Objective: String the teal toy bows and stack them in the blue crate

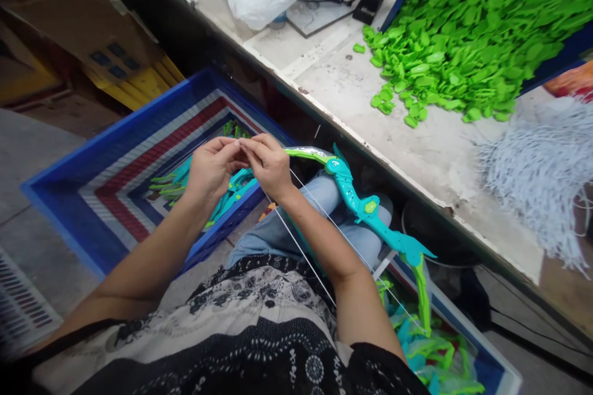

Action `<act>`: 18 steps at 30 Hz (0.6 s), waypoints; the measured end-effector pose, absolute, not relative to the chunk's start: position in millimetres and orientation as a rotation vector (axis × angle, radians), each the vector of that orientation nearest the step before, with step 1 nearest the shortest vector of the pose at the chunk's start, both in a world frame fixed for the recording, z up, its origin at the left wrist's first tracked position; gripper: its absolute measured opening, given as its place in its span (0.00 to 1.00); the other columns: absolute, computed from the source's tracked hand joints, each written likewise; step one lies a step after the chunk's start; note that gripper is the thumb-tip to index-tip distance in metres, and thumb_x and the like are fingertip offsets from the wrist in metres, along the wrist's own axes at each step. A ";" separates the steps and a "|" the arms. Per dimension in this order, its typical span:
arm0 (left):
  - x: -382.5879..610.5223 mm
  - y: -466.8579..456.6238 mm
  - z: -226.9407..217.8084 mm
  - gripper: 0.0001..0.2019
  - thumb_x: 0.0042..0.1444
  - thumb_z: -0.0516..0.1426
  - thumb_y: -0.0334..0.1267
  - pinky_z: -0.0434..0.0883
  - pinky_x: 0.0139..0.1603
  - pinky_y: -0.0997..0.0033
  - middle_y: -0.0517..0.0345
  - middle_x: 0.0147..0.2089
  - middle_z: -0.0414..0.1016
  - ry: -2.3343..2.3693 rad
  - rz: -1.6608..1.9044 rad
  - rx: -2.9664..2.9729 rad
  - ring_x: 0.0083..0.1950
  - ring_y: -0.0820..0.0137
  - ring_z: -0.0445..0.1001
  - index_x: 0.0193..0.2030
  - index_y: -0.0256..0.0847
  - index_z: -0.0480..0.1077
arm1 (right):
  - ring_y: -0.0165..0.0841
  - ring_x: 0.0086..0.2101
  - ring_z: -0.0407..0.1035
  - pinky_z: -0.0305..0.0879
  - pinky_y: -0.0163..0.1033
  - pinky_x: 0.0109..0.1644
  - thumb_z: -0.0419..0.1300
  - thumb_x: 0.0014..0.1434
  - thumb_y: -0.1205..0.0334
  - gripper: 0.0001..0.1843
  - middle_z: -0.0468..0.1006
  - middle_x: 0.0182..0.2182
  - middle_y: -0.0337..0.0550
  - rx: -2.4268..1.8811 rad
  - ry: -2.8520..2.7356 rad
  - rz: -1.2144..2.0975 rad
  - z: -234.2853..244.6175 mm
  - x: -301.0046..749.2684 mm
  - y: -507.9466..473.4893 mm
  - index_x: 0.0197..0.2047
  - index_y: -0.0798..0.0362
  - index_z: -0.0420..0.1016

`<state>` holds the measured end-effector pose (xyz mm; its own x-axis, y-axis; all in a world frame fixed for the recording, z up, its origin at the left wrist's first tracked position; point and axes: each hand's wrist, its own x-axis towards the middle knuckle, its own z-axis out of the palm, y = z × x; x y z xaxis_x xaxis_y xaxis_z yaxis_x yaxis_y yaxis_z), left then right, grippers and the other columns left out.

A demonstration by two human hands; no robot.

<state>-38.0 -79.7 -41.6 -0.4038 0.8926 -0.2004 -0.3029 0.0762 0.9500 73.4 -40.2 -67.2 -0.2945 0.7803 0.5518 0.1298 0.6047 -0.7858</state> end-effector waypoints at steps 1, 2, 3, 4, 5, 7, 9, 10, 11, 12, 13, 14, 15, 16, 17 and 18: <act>-38.0 -80.3 -40.4 0.08 0.43 0.62 0.38 0.73 0.27 0.75 0.62 0.25 0.73 1.340 1.523 0.638 0.24 0.76 0.72 0.27 0.37 0.70 | 0.29 0.36 0.69 0.68 0.37 0.42 0.55 0.63 0.60 0.10 0.74 0.34 0.42 -0.732 -1.805 0.751 -66.6 75.6 -37.9 0.39 0.49 0.78; -38.2 -80.9 -39.0 0.08 0.43 0.63 0.39 0.74 0.29 0.75 0.61 0.25 0.73 1.328 1.514 0.638 0.25 0.75 0.73 0.28 0.36 0.71 | 0.30 0.36 0.69 0.68 0.37 0.41 0.55 0.63 0.60 0.10 0.74 0.34 0.43 -0.724 -1.831 0.736 -65.9 77.6 -35.7 0.38 0.50 0.78; -38.6 -81.5 -37.6 0.09 0.43 0.63 0.39 0.74 0.30 0.74 0.60 0.26 0.74 1.326 1.502 0.647 0.26 0.75 0.73 0.28 0.36 0.72 | 0.30 0.35 0.69 0.68 0.37 0.41 0.55 0.63 0.60 0.10 0.74 0.33 0.43 -0.720 -1.856 0.724 -65.1 79.2 -34.0 0.37 0.51 0.78; -38.9 -81.8 -36.4 0.10 0.42 0.64 0.40 0.74 0.32 0.73 0.59 0.26 0.74 1.332 1.489 0.662 0.26 0.75 0.73 0.29 0.36 0.73 | 0.30 0.35 0.69 0.68 0.37 0.41 0.55 0.63 0.60 0.10 0.74 0.33 0.43 -0.722 -1.873 0.718 -64.2 80.5 -32.8 0.37 0.51 0.77; -39.2 -81.9 -35.7 0.10 0.42 0.64 0.40 0.75 0.32 0.72 0.59 0.26 0.74 1.343 1.478 0.679 0.26 0.74 0.73 0.29 0.36 0.73 | 0.29 0.35 0.69 0.68 0.37 0.40 0.55 0.63 0.60 0.10 0.73 0.33 0.43 -0.729 -1.878 0.716 -63.3 81.4 -32.1 0.37 0.51 0.77; -39.3 -81.2 -35.6 0.11 0.42 0.64 0.41 0.75 0.33 0.70 0.59 0.27 0.75 1.360 1.474 0.704 0.26 0.74 0.74 0.29 0.35 0.74 | 0.29 0.34 0.68 0.67 0.36 0.39 0.54 0.63 0.61 0.09 0.73 0.34 0.43 -0.745 -1.869 0.716 -61.6 82.2 -32.2 0.38 0.51 0.76; -38.8 -80.0 -37.1 0.11 0.42 0.64 0.41 0.75 0.33 0.70 0.58 0.27 0.75 1.367 1.489 0.706 0.27 0.73 0.74 0.29 0.35 0.74 | 0.29 0.34 0.68 0.67 0.36 0.39 0.53 0.64 0.62 0.09 0.74 0.35 0.43 -0.753 -1.858 0.701 -60.6 82.3 -33.0 0.38 0.51 0.75; -38.5 -79.5 -38.0 0.10 0.42 0.64 0.41 0.75 0.33 0.70 0.58 0.27 0.75 1.364 1.498 0.701 0.27 0.73 0.74 0.28 0.35 0.74 | 0.29 0.35 0.68 0.67 0.36 0.40 0.52 0.64 0.62 0.10 0.74 0.34 0.43 -0.750 -1.867 0.689 -60.4 82.5 -33.2 0.38 0.51 0.74; -38.2 -79.3 -38.7 0.10 0.42 0.64 0.41 0.75 0.32 0.71 0.58 0.27 0.75 1.357 1.506 0.696 0.27 0.73 0.74 0.27 0.35 0.74 | 0.30 0.35 0.69 0.67 0.36 0.41 0.52 0.64 0.63 0.10 0.74 0.34 0.43 -0.743 -1.885 0.676 -60.4 82.9 -33.1 0.37 0.51 0.74; -37.9 -79.4 -39.0 0.10 0.43 0.64 0.41 0.75 0.33 0.71 0.58 0.26 0.75 1.348 1.510 0.695 0.27 0.73 0.74 0.27 0.35 0.74 | 0.30 0.36 0.69 0.67 0.37 0.42 0.51 0.64 0.63 0.11 0.74 0.34 0.44 -0.732 -1.908 0.666 -60.4 83.6 -32.7 0.37 0.51 0.74; -37.7 -79.9 -39.0 0.10 0.43 0.64 0.41 0.75 0.33 0.71 0.57 0.26 0.75 1.343 1.508 0.701 0.27 0.73 0.74 0.27 0.35 0.74 | 0.30 0.36 0.69 0.67 0.37 0.42 0.51 0.64 0.63 0.11 0.74 0.35 0.44 -0.718 -1.934 0.660 -60.4 84.7 -32.0 0.37 0.52 0.74; -37.7 -80.5 -38.6 0.10 0.42 0.64 0.41 0.75 0.33 0.70 0.57 0.26 0.76 1.342 1.500 0.711 0.27 0.73 0.74 0.27 0.35 0.74 | 0.31 0.37 0.70 0.67 0.37 0.43 0.51 0.64 0.64 0.11 0.74 0.35 0.44 -0.702 -1.965 0.659 -60.3 86.1 -31.0 0.37 0.52 0.75; -37.8 -81.3 -37.8 0.11 0.42 0.65 0.41 0.76 0.34 0.70 0.57 0.27 0.76 1.349 1.489 0.726 0.27 0.73 0.75 0.27 0.35 0.74 | 0.31 0.37 0.70 0.67 0.37 0.43 0.51 0.64 0.64 0.11 0.75 0.35 0.45 -0.690 -1.996 0.658 -60.1 87.7 -29.8 0.38 0.52 0.75; -38.0 -82.2 -36.9 0.11 0.42 0.65 0.41 0.76 0.34 0.70 0.57 0.27 0.76 1.359 1.474 0.743 0.28 0.72 0.75 0.28 0.35 0.75 | 0.31 0.37 0.70 0.67 0.37 0.43 0.51 0.64 0.64 0.11 0.75 0.36 0.45 -0.683 -2.026 0.656 -59.8 89.4 -28.5 0.38 0.52 0.75; -38.4 -83.0 -36.0 0.11 0.42 0.65 0.41 0.76 0.35 0.69 0.57 0.27 0.76 1.368 1.456 0.764 0.28 0.72 0.75 0.28 0.34 0.75 | 0.31 0.37 0.70 0.67 0.37 0.43 0.51 0.64 0.64 0.11 0.75 0.36 0.45 -0.681 -2.052 0.650 -59.2 91.2 -27.2 0.38 0.52 0.75; -38.9 -83.7 -35.2 0.11 0.41 0.65 0.40 0.76 0.36 0.68 0.56 0.27 0.76 1.372 1.438 0.785 0.28 0.72 0.75 0.29 0.34 0.75 | 0.31 0.37 0.70 0.66 0.37 0.43 0.50 0.64 0.64 0.12 0.75 0.36 0.45 -0.684 -2.076 0.644 -58.3 92.9 -26.0 0.38 0.52 0.75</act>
